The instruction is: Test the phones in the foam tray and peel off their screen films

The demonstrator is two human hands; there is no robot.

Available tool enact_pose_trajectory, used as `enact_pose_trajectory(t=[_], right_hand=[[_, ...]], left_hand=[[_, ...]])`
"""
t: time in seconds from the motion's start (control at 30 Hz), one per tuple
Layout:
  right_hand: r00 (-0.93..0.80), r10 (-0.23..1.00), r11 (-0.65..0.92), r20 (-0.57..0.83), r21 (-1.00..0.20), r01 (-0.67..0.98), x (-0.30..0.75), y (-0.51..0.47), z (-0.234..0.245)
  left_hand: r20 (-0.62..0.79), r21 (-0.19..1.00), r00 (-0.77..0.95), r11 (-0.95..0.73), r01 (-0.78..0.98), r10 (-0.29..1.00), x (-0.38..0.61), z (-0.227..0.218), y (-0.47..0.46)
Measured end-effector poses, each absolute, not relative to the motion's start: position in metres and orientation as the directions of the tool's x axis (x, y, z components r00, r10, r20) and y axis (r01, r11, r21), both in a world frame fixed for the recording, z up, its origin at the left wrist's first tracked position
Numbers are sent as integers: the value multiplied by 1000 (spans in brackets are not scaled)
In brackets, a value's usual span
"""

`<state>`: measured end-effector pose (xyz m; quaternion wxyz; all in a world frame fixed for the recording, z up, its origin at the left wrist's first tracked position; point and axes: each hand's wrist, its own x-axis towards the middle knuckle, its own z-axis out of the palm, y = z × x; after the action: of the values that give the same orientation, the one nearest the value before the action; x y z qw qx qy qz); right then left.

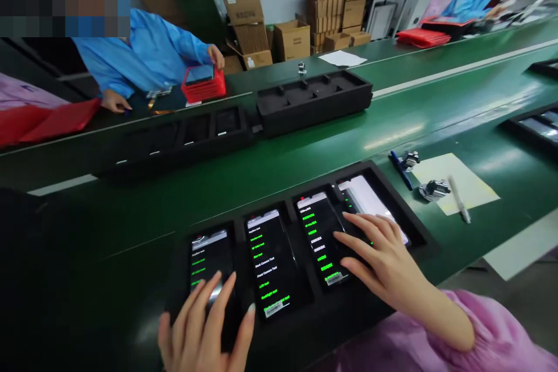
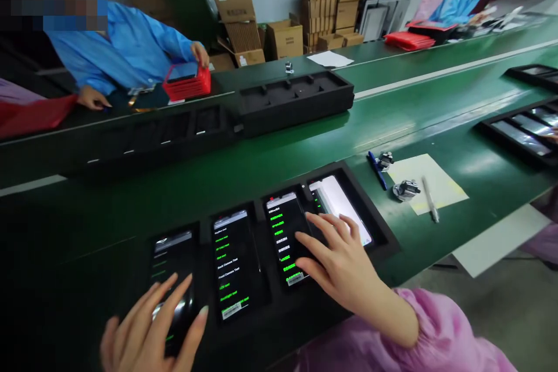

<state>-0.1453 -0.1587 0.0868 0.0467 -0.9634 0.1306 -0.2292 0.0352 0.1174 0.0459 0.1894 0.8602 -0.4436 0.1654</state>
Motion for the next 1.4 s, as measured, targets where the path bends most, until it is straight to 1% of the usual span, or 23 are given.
enact_pose_trajectory(t=[0.1, 0.23, 0.3, 0.37, 0.47, 0.53, 0.57, 0.63, 0.73, 0.77, 0.83, 0.87, 0.97, 1.03, 1.13, 1.2, 1.27, 1.4], right_hand=[[887, -240, -971, 395, -121, -208, -114, -157, 82], [881, -267, -963, 391, -67, -262, -111, -168, 79], [848, -303, -951, 435, -76, -300, -124, -182, 82], [805, -343, -934, 484, -84, -347, -138, -197, 87], [808, -325, -934, 491, -33, -356, -154, -216, 90], [828, -281, -939, 485, 38, -341, -158, -224, 89], [830, -273, -940, 486, 51, -339, -159, -226, 87], [819, -293, -941, 494, 4, -340, -160, -231, 83], [787, -340, -939, 515, -149, -309, -161, -239, 79], [774, -348, -937, 529, -178, -300, -162, -241, 79], [755, -356, -935, 551, -205, -291, -165, -241, 80], [753, -358, -934, 551, -208, -292, -166, -239, 81], [776, -316, -949, 546, -183, -258, -166, -222, 87], [803, -263, -965, 534, -145, -220, -159, -204, 91], [849, -187, -982, 495, -84, -167, -138, -178, 94], [871, -167, -986, 462, -66, -154, -124, -166, 95], [882, -169, -986, 439, -69, -155, -112, -161, 94], [892, -158, -987, 424, -54, -149, -102, -159, 86]], left_hand=[[439, 136, 548, -550, -824, -712, 43, 48, 97], [468, 133, 518, -522, -842, -716, 43, 50, 67], [443, 129, 514, -515, -847, -734, 42, 50, 63], [407, 165, 543, -526, -834, -734, 45, 49, 72], [385, 271, 665, -611, -744, -639, 60, 46, 102], [374, 291, 732, -677, -675, -569, 71, 46, 124], [362, 283, 753, -705, -650, -549, 75, 47, 132], [338, 266, 783, -745, -611, -522, 80, 49, 144], [312, 277, 826, -786, -552, -470, 81, 50, 149], [293, 281, 835, -792, -542, -467, 80, 50, 150], [264, 281, 842, -798, -533, -470, 77, 50, 151], [273, 283, 842, -798, -532, -465, 74, 49, 151], [375, 305, 820, -778, -549, -432, 62, 47, 147], [418, 300, 785, -746, -594, -457, 50, 47, 137], [381, 228, 713, -688, -689, -588, 33, 49, 117], [359, 184, 676, -662, -727, -643, 27, 49, 108], [348, 163, 666, -657, -736, -660, 25, 48, 108], [324, 149, 699, -695, -703, -638, 21, 44, 123]])
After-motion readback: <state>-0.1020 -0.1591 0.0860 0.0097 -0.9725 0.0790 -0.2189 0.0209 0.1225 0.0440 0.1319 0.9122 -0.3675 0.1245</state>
